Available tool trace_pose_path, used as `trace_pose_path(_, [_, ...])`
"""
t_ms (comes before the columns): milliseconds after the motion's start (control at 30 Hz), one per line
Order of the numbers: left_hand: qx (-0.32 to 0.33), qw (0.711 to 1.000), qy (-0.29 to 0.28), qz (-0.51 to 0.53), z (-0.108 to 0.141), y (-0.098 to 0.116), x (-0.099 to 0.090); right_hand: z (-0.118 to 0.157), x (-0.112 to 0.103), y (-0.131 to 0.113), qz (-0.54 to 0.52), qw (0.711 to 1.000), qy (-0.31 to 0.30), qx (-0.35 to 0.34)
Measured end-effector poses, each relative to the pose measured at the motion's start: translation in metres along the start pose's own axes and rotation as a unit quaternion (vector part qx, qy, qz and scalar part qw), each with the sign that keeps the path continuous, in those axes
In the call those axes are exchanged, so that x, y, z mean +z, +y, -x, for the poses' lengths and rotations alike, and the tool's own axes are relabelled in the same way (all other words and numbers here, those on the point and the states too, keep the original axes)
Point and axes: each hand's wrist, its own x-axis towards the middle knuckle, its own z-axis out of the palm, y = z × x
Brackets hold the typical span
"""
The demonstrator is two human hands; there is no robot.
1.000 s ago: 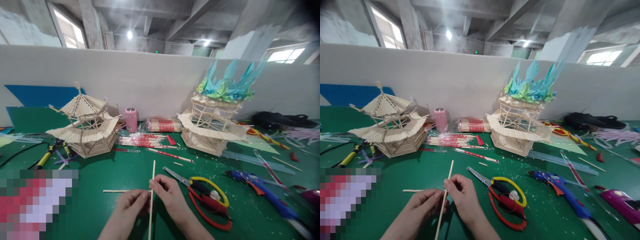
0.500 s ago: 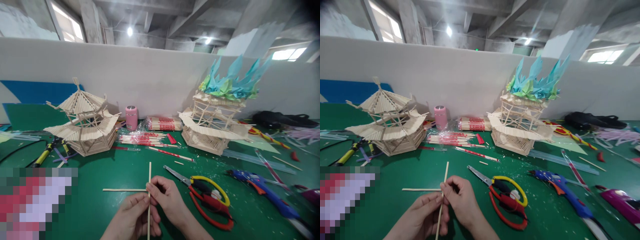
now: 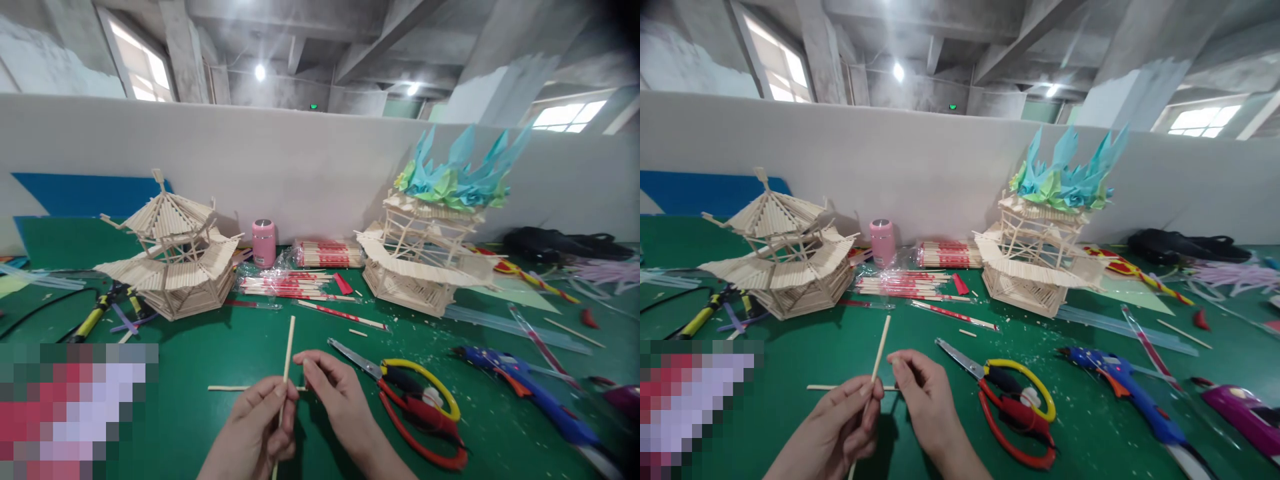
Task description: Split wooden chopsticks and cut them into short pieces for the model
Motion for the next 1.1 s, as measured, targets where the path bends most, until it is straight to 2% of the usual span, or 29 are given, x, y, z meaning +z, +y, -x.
trace_pose_path(167, [0.026,0.998,0.046,0.031,-0.003,0.011,-0.003,-0.003,-0.006,-0.004,0.019,0.998,0.063,0.002])
trace_pose_path(400, [0.029,0.998,0.046,0.015,-0.008,0.016,-0.001,-0.007,-0.013,-0.019,0.103,0.993,0.054,-0.018])
trace_pose_path(500, [0.023,0.999,0.043,-0.022,-0.013,0.018,-0.003,-0.01,-0.013,-0.022,0.139,0.988,0.039,-0.051])
trace_pose_path(567, [0.022,0.997,0.042,-0.054,-0.017,0.018,-0.005,-0.011,-0.014,-0.025,0.203,0.972,0.029,-0.113])
trace_pose_path(667, [0.026,0.992,0.041,-0.116,-0.021,0.019,-0.008,-0.013,-0.015,-0.032,0.324,0.92,-0.004,-0.219])
trace_pose_path(767, [0.057,0.978,0.041,-0.195,-0.022,0.021,-0.01,-0.015,-0.015,-0.036,0.401,0.878,-0.047,-0.257])
trace_pose_path(833, [0.09,0.965,0.043,-0.241,-0.021,0.023,-0.012,-0.017,-0.015,-0.034,0.409,0.872,-0.045,-0.267])
trace_pose_path(867, [0.122,0.95,0.047,-0.284,-0.021,0.024,-0.014,-0.018,-0.014,-0.032,0.402,0.875,-0.031,-0.268])
trace_pose_path(900, [0.167,0.921,0.052,-0.349,-0.02,0.024,-0.016,-0.019,-0.014,-0.029,0.393,0.88,-0.015,-0.266])
trace_pose_path(967, [0.261,0.832,0.062,-0.485,-0.02,0.023,-0.024,-0.02,-0.012,-0.024,0.379,0.887,0.015,-0.264])
trace_pose_path(1033, [0.352,0.693,0.074,-0.625,-0.023,0.02,-0.034,-0.02,-0.011,-0.019,0.379,0.881,0.035,-0.282])
trace_pose_path(1067, [0.394,0.606,0.081,-0.686,-0.024,0.018,-0.04,-0.019,-0.011,-0.017,0.384,0.873,0.042,-0.296])
trace_pose_path(1100, [0.435,0.501,0.088,-0.744,-0.026,0.015,-0.047,-0.018,-0.011,-0.015,0.393,0.864,0.049,-0.311])
